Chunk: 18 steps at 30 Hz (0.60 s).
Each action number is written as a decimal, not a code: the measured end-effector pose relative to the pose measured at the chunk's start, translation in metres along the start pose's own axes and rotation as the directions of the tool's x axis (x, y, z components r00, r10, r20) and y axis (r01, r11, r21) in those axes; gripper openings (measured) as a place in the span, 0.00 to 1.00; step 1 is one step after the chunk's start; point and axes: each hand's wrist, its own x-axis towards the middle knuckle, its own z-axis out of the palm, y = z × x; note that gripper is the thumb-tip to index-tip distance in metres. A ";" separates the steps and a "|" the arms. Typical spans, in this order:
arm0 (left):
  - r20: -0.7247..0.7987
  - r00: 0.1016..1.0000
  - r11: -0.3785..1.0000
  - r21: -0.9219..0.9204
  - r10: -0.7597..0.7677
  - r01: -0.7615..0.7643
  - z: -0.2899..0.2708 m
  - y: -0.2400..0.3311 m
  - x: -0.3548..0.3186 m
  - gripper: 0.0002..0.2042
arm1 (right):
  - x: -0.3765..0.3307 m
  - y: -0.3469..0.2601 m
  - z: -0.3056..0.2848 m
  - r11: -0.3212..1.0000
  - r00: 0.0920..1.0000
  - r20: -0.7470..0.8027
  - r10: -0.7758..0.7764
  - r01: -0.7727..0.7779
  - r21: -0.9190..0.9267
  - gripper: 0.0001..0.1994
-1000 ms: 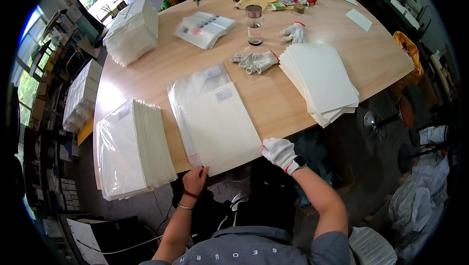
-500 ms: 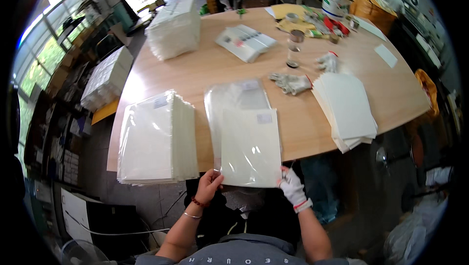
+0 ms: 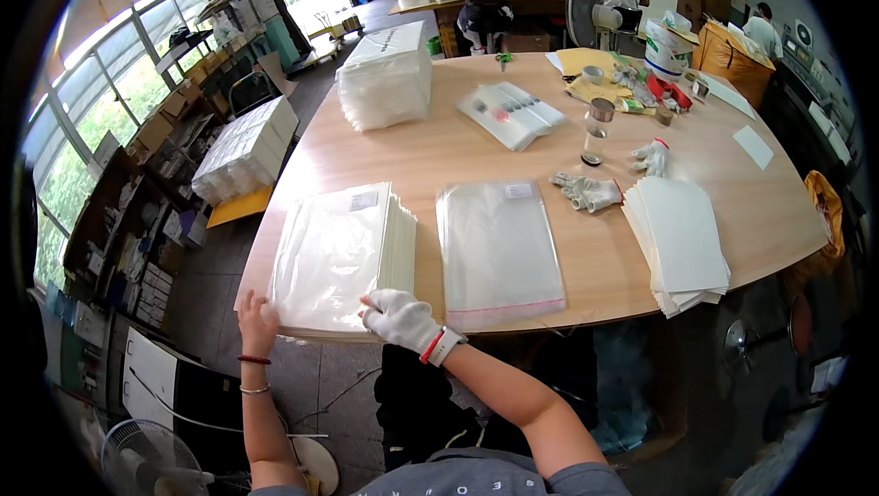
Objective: The person repeatedly picks up white paper sheets from a stack, places them into clear plastic bags, and sets the filled bags aside on the table. The process is continuous and repetitive throughout the clip.
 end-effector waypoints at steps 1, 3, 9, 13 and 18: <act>-0.031 1.000 0.949 0.317 0.004 0.006 0.004 0.009 -0.004 0.20 | 0.000 0.004 0.005 0.995 0.999 0.024 -0.037 0.039 -0.090 0.13; -0.031 0.983 0.979 0.107 0.178 -0.174 0.003 0.030 -0.001 0.24 | -0.003 0.007 0.005 0.988 0.998 0.026 -0.063 0.066 -0.139 0.11; 0.375 0.899 0.968 0.013 0.227 -0.249 0.014 0.064 0.004 0.25 | -0.053 0.026 -0.052 0.916 0.900 -0.268 -0.344 0.259 -0.307 0.13; 0.246 0.941 0.966 0.049 0.233 -0.252 0.014 0.067 -0.004 0.25 | -0.154 0.079 -0.154 0.400 0.911 -0.340 -0.232 -0.230 -0.887 0.19; -0.216 0.857 0.429 -0.793 0.468 -0.434 -0.023 0.144 -0.035 0.20 | -0.329 0.092 -0.240 -0.177 0.540 -0.650 0.534 -0.680 -0.711 0.14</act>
